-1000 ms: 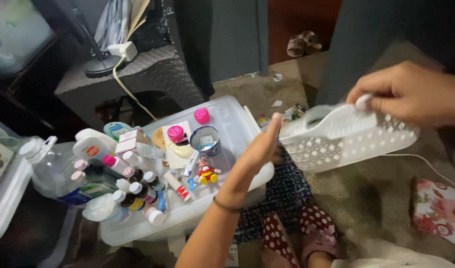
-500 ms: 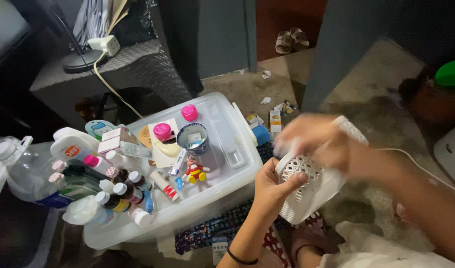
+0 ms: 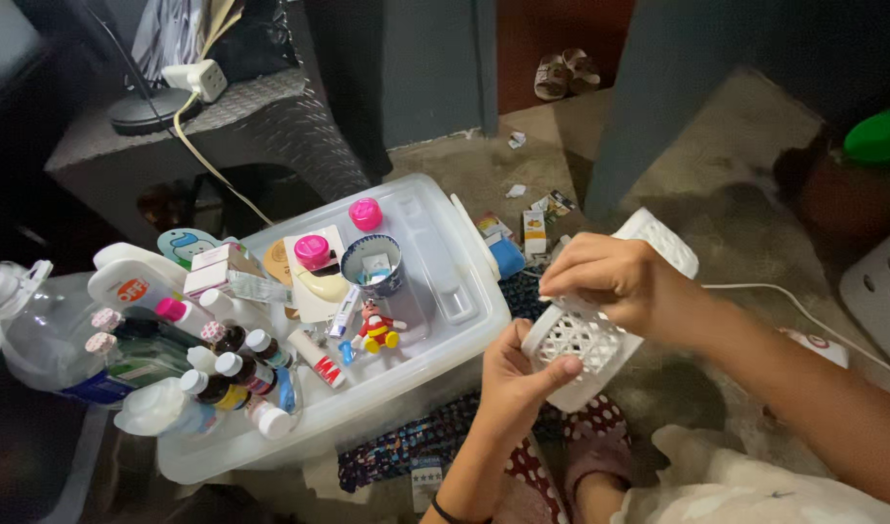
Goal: The person holds a white perforated plastic basket and wipes its interior and rim with a tissue, turning it to reach different sides. They then set the basket down and place small bottles and items from a tray into a handbag on their lap.
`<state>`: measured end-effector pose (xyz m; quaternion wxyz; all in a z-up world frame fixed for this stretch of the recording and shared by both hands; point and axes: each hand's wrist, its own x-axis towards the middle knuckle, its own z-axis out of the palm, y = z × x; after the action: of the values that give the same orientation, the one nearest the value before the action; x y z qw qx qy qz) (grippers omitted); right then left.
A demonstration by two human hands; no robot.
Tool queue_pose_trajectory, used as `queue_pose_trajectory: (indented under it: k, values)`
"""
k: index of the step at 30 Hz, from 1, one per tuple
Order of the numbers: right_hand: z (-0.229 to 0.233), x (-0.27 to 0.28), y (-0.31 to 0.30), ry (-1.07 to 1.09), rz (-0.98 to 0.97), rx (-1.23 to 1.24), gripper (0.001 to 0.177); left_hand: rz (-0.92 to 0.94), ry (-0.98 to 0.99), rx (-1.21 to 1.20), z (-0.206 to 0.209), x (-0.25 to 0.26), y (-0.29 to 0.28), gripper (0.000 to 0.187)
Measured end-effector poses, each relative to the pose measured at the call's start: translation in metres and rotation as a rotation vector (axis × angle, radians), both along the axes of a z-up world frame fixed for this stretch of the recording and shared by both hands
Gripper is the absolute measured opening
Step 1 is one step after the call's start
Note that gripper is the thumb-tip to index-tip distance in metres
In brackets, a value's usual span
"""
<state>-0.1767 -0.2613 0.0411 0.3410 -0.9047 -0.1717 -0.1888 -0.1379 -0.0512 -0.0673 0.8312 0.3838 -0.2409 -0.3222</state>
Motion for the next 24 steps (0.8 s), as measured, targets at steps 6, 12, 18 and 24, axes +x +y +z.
queue_pose_trajectory:
  k: [6, 12, 18, 24]
  values:
    - [0.006, 0.008, -0.025, 0.111, -0.254, -0.151, 0.028, 0.047, 0.001, 0.023, -0.012, 0.009, 0.025, 0.037]
    - [0.007, 0.007, -0.044, 0.615, -0.359, 0.194, 0.024, -0.02, 0.105, 0.017, 0.002, 0.016, 0.05, 0.031]
    - [0.005, 0.019, 0.014, 0.373, -0.194, -0.129, 0.018, -0.076, -0.524, 0.468, 0.033, 0.034, 0.06, 0.033]
    - [0.028, 0.024, 0.019, -0.242, -0.199, -0.219, 0.022, 0.262, -0.226, 0.351, 0.02, 0.029, 0.013, 0.035]
